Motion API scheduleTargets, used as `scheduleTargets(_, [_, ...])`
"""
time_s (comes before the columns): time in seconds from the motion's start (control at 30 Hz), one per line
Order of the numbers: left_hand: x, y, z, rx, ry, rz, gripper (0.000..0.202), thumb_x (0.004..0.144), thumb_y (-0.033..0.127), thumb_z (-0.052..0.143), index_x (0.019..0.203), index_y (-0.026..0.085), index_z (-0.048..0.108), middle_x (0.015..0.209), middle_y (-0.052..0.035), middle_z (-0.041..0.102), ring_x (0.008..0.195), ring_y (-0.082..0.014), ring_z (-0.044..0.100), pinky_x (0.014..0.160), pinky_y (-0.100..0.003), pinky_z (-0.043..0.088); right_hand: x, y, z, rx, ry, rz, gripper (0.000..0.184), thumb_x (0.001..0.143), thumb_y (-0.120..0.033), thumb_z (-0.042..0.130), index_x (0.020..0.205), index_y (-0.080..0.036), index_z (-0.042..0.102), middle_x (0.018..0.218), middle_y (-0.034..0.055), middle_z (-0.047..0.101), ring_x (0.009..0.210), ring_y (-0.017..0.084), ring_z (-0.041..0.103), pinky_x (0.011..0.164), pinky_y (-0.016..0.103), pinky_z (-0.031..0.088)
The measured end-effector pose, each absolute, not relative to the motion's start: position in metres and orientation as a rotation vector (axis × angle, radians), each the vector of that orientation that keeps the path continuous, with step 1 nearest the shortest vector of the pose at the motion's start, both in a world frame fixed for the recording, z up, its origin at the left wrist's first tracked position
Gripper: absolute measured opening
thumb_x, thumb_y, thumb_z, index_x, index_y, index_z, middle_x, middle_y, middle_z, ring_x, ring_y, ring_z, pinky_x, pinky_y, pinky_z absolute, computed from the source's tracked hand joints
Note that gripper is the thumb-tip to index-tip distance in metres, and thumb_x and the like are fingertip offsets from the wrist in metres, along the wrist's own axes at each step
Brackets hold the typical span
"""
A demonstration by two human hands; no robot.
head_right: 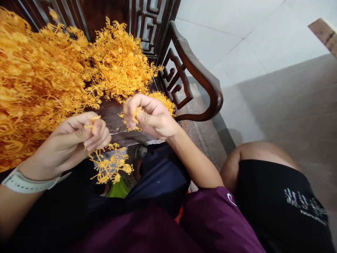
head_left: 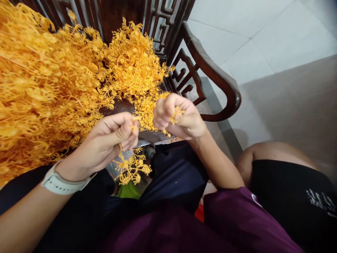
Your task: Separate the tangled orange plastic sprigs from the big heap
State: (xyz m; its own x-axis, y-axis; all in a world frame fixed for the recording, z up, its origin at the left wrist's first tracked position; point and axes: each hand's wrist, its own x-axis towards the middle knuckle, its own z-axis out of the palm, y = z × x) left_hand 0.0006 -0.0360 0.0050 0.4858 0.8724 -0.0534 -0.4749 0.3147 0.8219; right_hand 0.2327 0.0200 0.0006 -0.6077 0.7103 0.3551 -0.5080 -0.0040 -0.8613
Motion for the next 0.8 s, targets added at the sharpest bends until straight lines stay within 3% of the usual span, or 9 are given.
scheduleTargets(0.13, [-0.003, -0.029, 0.007, 0.813, 0.752, 0.974, 0.019, 0.099, 0.032, 0.084, 0.088, 0.018, 0.077, 0.06, 0.004, 0.049, 0.056, -0.0091, 0.042, 0.056, -0.021, 0.04, 0.267, 0.038, 0.004, -0.738, -1.521, 1.447, 0.023, 0.096, -0.035, 0.09, 0.103, -0.02, 0.074, 0.082, -0.0002, 0.06, 0.067, 0.011, 0.054, 0.06, 0.025, 0.048])
scheduleTargets(0.23, [-0.002, -0.028, 0.006, 0.815, 0.83, 0.968, 0.016, 0.101, 0.027, 0.079, 0.088, 0.017, 0.076, 0.06, 0.0041, 0.048, 0.056, -0.0093, 0.04, 0.056, -0.021, 0.041, 0.283, 0.047, -0.002, -0.93, -1.527, 1.243, 0.02, 0.095, -0.034, 0.091, 0.104, -0.02, 0.079, 0.077, -0.0012, 0.06, 0.064, 0.011, 0.053, 0.056, 0.025, 0.044])
scheduleTargets(0.33, [0.002, -0.03, 0.008, 0.83, 0.85, 0.965, 0.022, 0.105, 0.023, 0.071, 0.084, 0.018, 0.071, 0.06, 0.0041, 0.048, 0.056, -0.0096, 0.041, 0.057, -0.021, 0.041, 0.283, 0.043, -0.005, -0.951, -1.551, 1.202, 0.017, 0.098, -0.035, 0.087, 0.104, -0.021, 0.08, 0.074, -0.002, 0.059, 0.061, 0.011, 0.052, 0.055, 0.026, 0.043])
scheduleTargets(0.53, [0.008, -0.031, 0.009, 0.864, 0.901, 0.964, 0.037, 0.107, 0.021, 0.068, 0.071, 0.019, 0.059, 0.059, 0.004, 0.043, 0.056, -0.0093, 0.037, 0.056, -0.023, 0.037, 0.281, 0.04, -0.007, -0.97, -2.002, 0.995, 0.014, 0.1, -0.032, 0.082, 0.103, -0.018, 0.081, 0.091, 0.0033, 0.07, 0.071, 0.012, 0.056, 0.064, 0.028, 0.045])
scheduleTargets(0.67, [0.004, -0.032, 0.006, 0.871, 0.905, 0.982, 0.027, 0.093, 0.02, 0.087, 0.074, 0.019, 0.068, 0.061, 0.0046, 0.047, 0.055, -0.0075, 0.036, 0.053, -0.023, 0.034, 0.304, 0.063, -0.026, -1.061, -2.297, 0.78, 0.014, 0.097, -0.018, 0.072, 0.105, -0.016, 0.083, 0.099, 0.006, 0.071, 0.081, 0.014, 0.059, 0.075, 0.03, 0.047])
scheduleTargets(0.8, [0.003, -0.035, 0.005, 0.889, 0.893, 0.984, 0.031, 0.074, 0.023, 0.104, 0.073, 0.02, 0.073, 0.065, 0.003, 0.057, 0.059, -0.0077, 0.047, 0.053, -0.021, 0.038, 0.323, 0.083, -0.042, -1.163, -2.425, 0.8, 0.023, 0.092, -0.014, 0.067, 0.11, -0.014, 0.083, 0.106, 0.0088, 0.073, 0.085, 0.016, 0.06, 0.08, 0.033, 0.048])
